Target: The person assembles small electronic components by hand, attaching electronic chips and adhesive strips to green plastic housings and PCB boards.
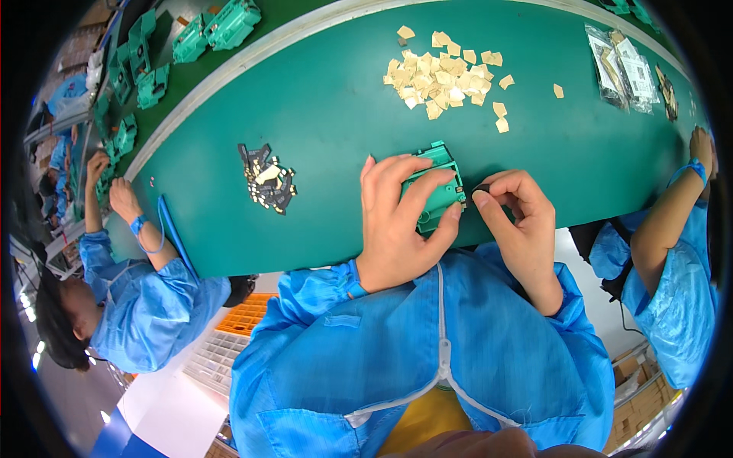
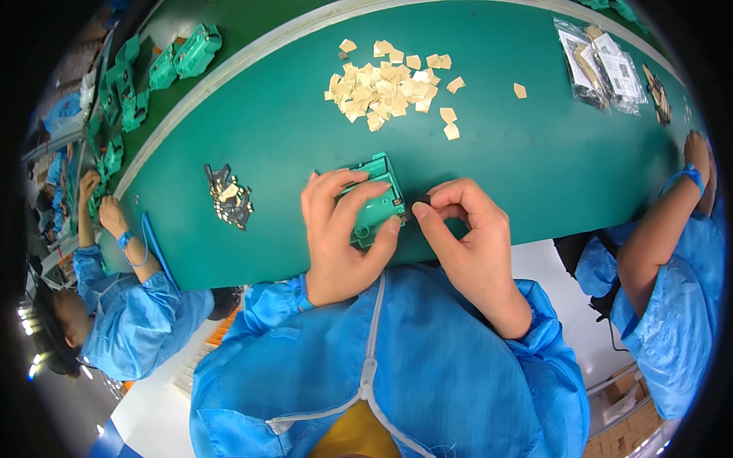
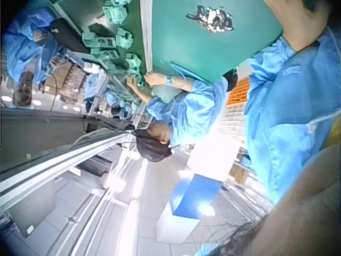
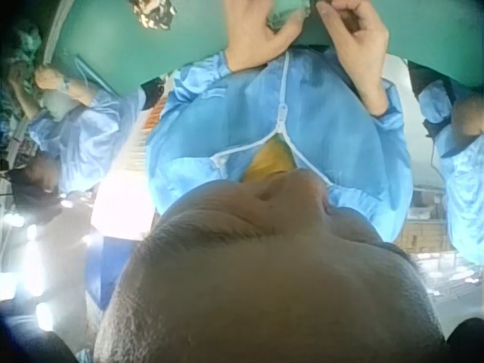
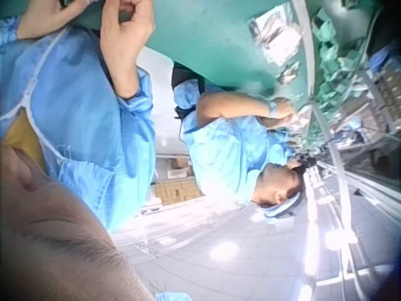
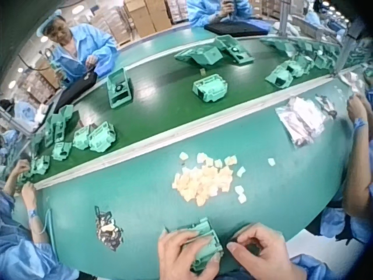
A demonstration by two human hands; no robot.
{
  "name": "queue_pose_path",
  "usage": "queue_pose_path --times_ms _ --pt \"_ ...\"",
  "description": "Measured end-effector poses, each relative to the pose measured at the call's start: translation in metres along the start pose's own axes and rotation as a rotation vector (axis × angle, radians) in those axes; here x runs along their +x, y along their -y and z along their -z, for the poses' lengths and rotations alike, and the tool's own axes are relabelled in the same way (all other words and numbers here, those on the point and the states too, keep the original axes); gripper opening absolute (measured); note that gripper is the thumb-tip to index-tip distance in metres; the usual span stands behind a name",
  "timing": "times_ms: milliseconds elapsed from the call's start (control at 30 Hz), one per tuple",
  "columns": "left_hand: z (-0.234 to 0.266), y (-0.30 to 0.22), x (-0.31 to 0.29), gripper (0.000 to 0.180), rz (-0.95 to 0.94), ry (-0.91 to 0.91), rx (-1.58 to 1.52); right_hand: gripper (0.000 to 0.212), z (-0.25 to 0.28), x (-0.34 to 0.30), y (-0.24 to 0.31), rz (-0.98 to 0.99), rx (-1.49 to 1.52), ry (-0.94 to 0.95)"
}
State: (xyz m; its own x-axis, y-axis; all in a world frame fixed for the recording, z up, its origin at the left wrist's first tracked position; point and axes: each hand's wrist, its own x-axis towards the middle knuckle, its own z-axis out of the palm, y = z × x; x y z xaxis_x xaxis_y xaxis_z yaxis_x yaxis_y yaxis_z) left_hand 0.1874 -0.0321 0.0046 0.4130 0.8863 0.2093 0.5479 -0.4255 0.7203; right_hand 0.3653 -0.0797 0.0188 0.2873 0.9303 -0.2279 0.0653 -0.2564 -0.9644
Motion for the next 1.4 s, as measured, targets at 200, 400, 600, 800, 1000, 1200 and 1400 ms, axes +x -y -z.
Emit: queue_pose_path --times_ms 200,400,600,800,1000,1200,1400 --pt "0.002 -0.001 -0.001 0.058 -0.028 0.030 0.041 0.014 0.003 0.006 0.001 -0.044 0.038 0.063" --pt "0.009 0.002 0.000 0.066 -0.092 0.055 0.004 0.014 0.004 0.006 0.000 -0.019 0.075 0.099" --pt "0.014 0.027 -0.020 0.080 -0.169 0.039 -0.363 0.010 0.000 -0.001 0.004 -0.279 0.618 0.364" --pt "0.023 0.015 -0.027 0.085 -0.009 0.002 -0.361 0.008 -0.007 -0.016 0.013 -0.184 0.439 0.316" --pt "0.026 0.012 -0.036 0.076 0.061 0.062 -0.643 0.008 -0.017 -0.025 0.018 -0.132 0.345 0.262" --pt "0.029 0.005 -0.036 0.067 0.153 0.064 -0.874 0.007 -0.021 -0.031 0.019 -0.082 0.313 0.239" --pt "0.026 0.006 -0.037 0.060 0.163 0.047 -0.887 0.007 -0.026 -0.037 0.014 0.032 0.263 0.198"
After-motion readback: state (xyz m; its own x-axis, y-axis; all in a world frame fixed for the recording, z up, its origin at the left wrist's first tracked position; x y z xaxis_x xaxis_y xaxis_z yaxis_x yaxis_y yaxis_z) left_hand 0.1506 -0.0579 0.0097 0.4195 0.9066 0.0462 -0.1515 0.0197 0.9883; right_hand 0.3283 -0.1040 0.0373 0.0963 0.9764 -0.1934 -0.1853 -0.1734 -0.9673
